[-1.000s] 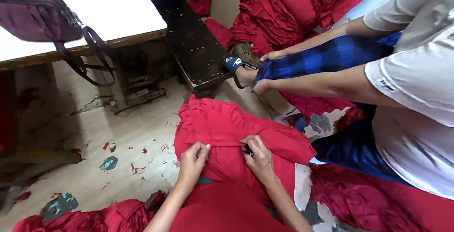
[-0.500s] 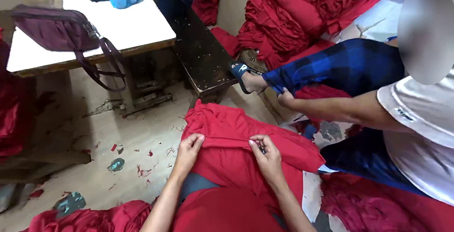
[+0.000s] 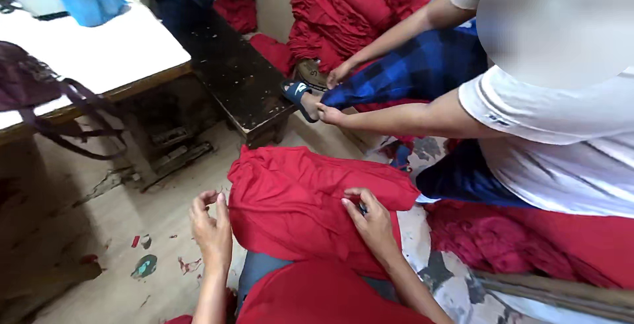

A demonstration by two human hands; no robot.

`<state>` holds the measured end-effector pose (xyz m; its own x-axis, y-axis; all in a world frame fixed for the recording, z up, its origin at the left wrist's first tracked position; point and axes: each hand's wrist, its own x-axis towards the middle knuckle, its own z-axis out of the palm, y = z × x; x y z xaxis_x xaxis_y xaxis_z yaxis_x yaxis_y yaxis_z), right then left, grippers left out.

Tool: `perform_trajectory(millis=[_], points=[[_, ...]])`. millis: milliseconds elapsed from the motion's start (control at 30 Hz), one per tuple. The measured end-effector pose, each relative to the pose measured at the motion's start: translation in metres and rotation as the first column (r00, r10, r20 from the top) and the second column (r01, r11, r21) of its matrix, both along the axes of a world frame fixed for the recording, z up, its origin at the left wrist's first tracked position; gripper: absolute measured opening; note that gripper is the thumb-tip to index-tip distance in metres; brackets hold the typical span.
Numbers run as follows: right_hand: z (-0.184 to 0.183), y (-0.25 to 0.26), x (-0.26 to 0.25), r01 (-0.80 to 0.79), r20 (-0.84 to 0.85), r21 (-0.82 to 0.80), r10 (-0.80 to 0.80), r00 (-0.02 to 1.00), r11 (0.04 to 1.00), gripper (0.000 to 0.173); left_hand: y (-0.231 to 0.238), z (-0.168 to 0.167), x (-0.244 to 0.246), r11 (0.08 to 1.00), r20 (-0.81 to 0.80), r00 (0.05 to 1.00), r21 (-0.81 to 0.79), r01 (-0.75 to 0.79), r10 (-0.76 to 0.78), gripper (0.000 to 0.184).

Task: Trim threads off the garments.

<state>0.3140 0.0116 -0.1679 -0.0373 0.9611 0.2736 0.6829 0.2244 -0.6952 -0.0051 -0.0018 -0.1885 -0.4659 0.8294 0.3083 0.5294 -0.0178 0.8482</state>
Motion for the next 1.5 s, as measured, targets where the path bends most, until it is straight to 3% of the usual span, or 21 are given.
perform_trajectory(millis=[100,167,233,300,400,567,633,733,833,933,1000,1033,1100,1133,1200,1267,1400,1500], points=[[0.001,-0.016,0.012,0.005,-0.052,-0.177,-0.015,0.999,0.984,0.025,0.004,0.011,0.028,0.933,-0.076,0.931,0.028,0.360,-0.357,0.032],[0.007,-0.027,0.011,-0.041,-0.048,-0.361,0.025,0.999,0.932,0.036,0.016,0.011,0.051,0.770,-0.220,0.744,-0.056,0.636,-0.631,0.034],[0.010,-0.036,0.005,-0.062,0.001,-0.476,0.071,0.997,0.877,0.052,0.026,0.004,0.074,0.629,-0.348,0.556,-0.147,0.763,-0.755,0.026],[0.010,-0.041,0.001,-0.073,0.048,-0.525,0.116,0.992,0.848,0.060,0.034,-0.001,0.089,0.588,-0.385,0.504,-0.136,0.797,-0.773,0.012],[0.012,-0.041,0.000,-0.066,0.050,-0.549,0.112,0.992,0.833,0.056,0.043,0.012,0.096,0.618,-0.349,0.554,-0.102,0.780,-0.756,0.019],[0.014,-0.046,-0.001,-0.081,0.076,-0.543,0.145,0.987,0.836,0.040,0.043,0.034,0.091,0.745,-0.170,0.735,0.009,0.668,-0.657,0.025],[0.016,-0.049,0.001,-0.026,0.133,-0.538,0.116,0.984,0.843,0.031,0.044,0.038,0.076,0.808,-0.121,0.807,0.058,0.587,-0.578,0.026],[0.013,-0.053,0.014,0.166,0.244,-0.461,-0.056,0.968,0.872,0.025,0.051,0.036,0.046,0.906,-0.036,0.909,0.076,0.416,-0.415,0.028],[0.007,-0.056,0.040,0.335,0.301,-0.424,-0.218,0.929,0.841,0.026,0.056,0.026,0.035,0.972,-0.215,0.948,-0.051,0.227,-0.233,0.030],[0.007,-0.063,0.056,0.383,0.208,-0.408,-0.325,0.923,0.828,0.031,0.051,0.030,0.060,0.952,-0.365,0.882,-0.048,0.301,-0.297,0.039],[0.005,-0.068,0.058,0.379,0.130,-0.263,-0.357,0.925,0.887,0.033,0.044,0.043,0.096,0.850,-0.333,0.794,-0.042,0.526,-0.508,0.036],[0.003,-0.070,0.056,0.363,0.096,-0.174,-0.352,0.931,0.915,0.033,0.042,0.045,0.115,0.738,-0.289,0.696,-0.058,0.672,-0.657,0.033],[-0.002,-0.070,0.052,0.317,0.046,-0.037,-0.316,0.948,0.948,0.030,0.038,0.040,0.155,0.428,-0.216,0.393,-0.150,0.891,-0.894,0.038],[-0.003,-0.070,0.050,0.300,0.034,-0.002,-0.299,0.954,0.954,0.029,0.036,0.033,0.173,0.304,-0.222,0.259,-0.204,0.931,-0.940,0.044],[-0.006,-0.070,0.046,0.289,0.040,0.044,-0.291,0.956,0.956,0.027,0.031,0.015,0.201,0.229,-0.330,0.148,-0.223,0.948,-0.932,0.034],[-0.012,-0.072,0.047,0.335,0.111,0.051,-0.339,0.934,0.941,0.025,0.033,0.009,0.210,0.295,-0.422,0.212,-0.141,0.945,-0.882,0.017],[-0.022,-0.086,0.063,0.481,0.198,-0.167,-0.448,0.872,0.861,0.032,0.059,0.025,0.191,0.526,-0.400,0.458,-0.075,0.847,-0.794,0.018],[-0.025,-0.094,0.061,0.475,0.161,-0.185,-0.451,0.878,0.860,0.032,0.073,0.012,0.176,0.632,-0.405,0.540,-0.130,0.764,-0.737,0.017]])
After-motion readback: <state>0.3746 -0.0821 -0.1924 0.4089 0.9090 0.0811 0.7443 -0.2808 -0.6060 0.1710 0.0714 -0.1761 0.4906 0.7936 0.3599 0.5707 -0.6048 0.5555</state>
